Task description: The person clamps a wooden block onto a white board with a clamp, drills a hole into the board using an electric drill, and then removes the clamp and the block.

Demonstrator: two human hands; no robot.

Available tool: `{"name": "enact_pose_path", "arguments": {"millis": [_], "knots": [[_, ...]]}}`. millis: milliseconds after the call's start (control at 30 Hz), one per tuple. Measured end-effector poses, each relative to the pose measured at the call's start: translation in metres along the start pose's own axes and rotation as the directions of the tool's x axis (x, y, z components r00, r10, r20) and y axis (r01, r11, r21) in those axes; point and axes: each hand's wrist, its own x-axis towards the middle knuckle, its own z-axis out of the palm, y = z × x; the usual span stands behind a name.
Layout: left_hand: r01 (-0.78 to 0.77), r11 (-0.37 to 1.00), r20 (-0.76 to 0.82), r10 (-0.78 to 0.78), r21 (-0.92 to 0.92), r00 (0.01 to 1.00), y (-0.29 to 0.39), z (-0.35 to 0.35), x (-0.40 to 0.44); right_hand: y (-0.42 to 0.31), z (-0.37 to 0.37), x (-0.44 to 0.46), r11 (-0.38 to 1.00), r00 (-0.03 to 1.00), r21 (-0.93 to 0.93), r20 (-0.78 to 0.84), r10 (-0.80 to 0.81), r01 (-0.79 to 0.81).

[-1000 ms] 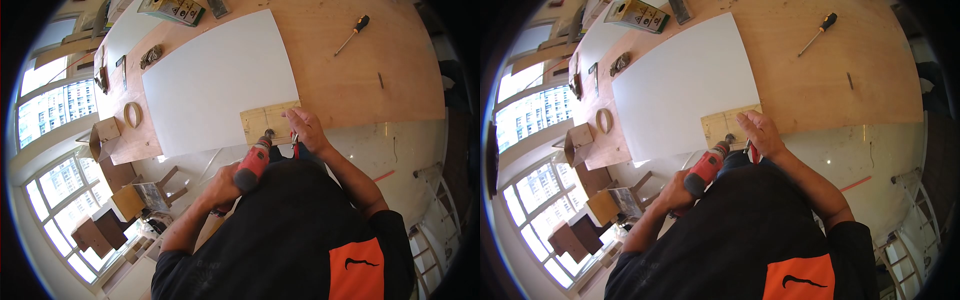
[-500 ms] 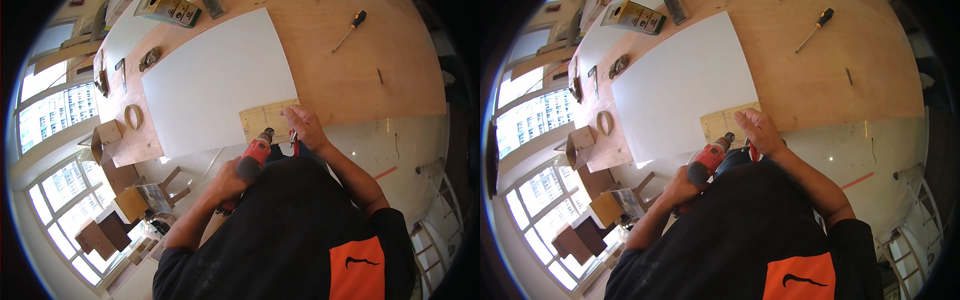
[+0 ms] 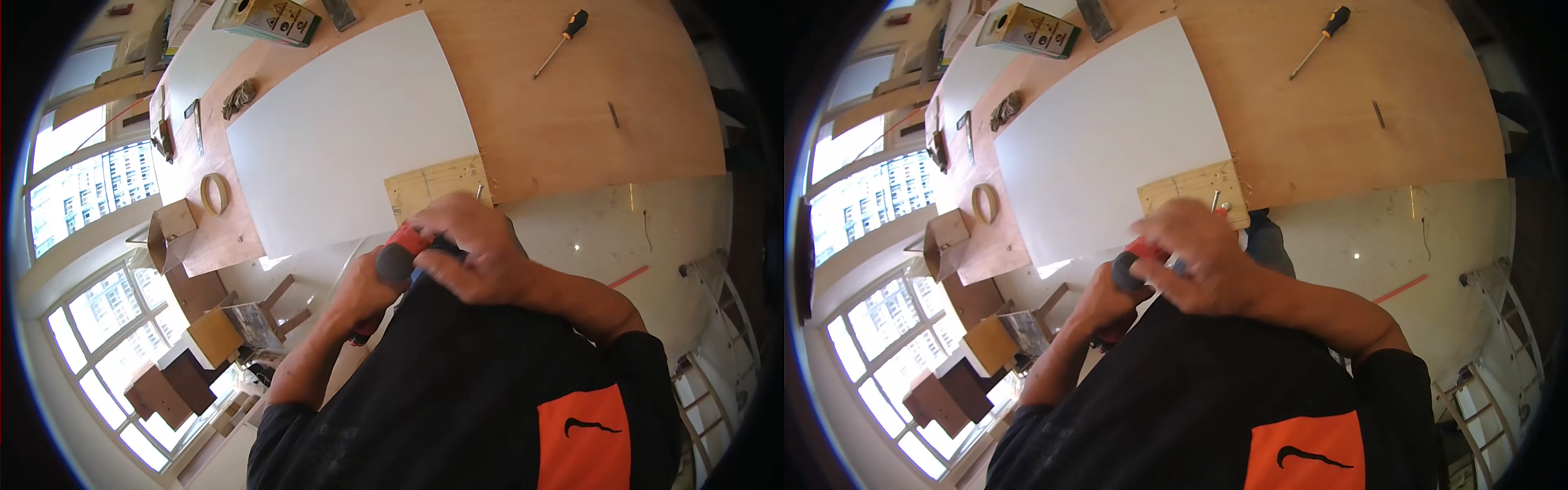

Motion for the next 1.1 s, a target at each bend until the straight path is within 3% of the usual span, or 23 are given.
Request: {"name": "enact_pose_path", "arguments": {"millis": [33, 133, 233, 333, 433, 467, 567, 667, 767, 900, 967, 1100], "knots": [[-0.017, 1.0, -0.002, 0.017, 0.005, 1.0, 0.0, 0.002, 0.001, -0.001, 0.011, 0.002, 1.0, 0.999, -0.009, 0.032, -0.024, 0.024], [-0.297, 0.954, -0.027, 0.297, -0.032, 0.955, -0.012, 0.002, 0.005, 0.003, 0.039, 0.004, 0.999, 0.989, -0.023, 0.146, -0.037, 0.041], [-0.259, 0.966, 0.029, 0.258, 0.026, 0.966, -0.009, -0.007, 0.012, 0.013, 0.053, 0.008, 0.992, 0.991, -0.101, 0.116, -0.069, 0.081], [-0.403, 0.91, -0.048, 0.4, -0.099, 0.915, -0.02, 0.0, 0.018, 0.018, 0.066, 0.01, 0.983, 0.986, -0.161, 0.151, -0.067, 0.091], [-0.487, 0.864, -0.068, 0.498, 0.131, 0.865, -0.017, -0.002, 0.012, 0.028, 0.086, 0.011, 0.947, 0.962, -0.209, -0.072, -0.263, 0.243], [-0.585, 0.796, -0.143, 0.604, 0.155, 0.784, -0.022, 0.003, 0.015, 0.03, 0.091, 0.011, 0.952, 0.962, -0.199, -0.098, -0.255, 0.232], [-0.562, 0.807, -0.111, 0.585, 0.181, 0.803, -0.053, 0.01, 0.027, 0.033, 0.1, 0.007, 0.968, 0.971, -0.16, -0.106, -0.214, 0.196], [-0.362, 0.931, 0.013, 0.363, -0.045, 0.932, -0.043, 0.002, 0.016, 0.034, 0.102, -0.001, 0.977, 0.982, -0.131, -0.06, -0.178, 0.169], [-0.312, 0.948, 0.139, 0.301, 0.06, 0.943, -0.038, -0.002, 0.014, 0.038, 0.096, 0.001, 0.974, 0.976, -0.115, -0.073, -0.205, 0.196], [-0.364, 0.931, 0.002, 0.364, -0.026, 0.931, -0.016, 0.003, 0.014, 0.043, 0.092, -0.002, 0.975, 0.972, -0.054, -0.078, -0.22, 0.216], [-0.301, 0.945, 0.017, 0.306, -0.13, 0.952, -0.012, 0.003, 0.012, 0.046, 0.089, -0.002, 0.973, 0.97, -0.035, -0.077, -0.23, 0.228], [-0.237, 0.962, 0.035, 0.244, -0.136, 0.969, -0.016, 0.006, 0.016, 0.05, 0.083, 0.001, 0.963, 0.96, -0.023, -0.065, -0.271, 0.27]]}}
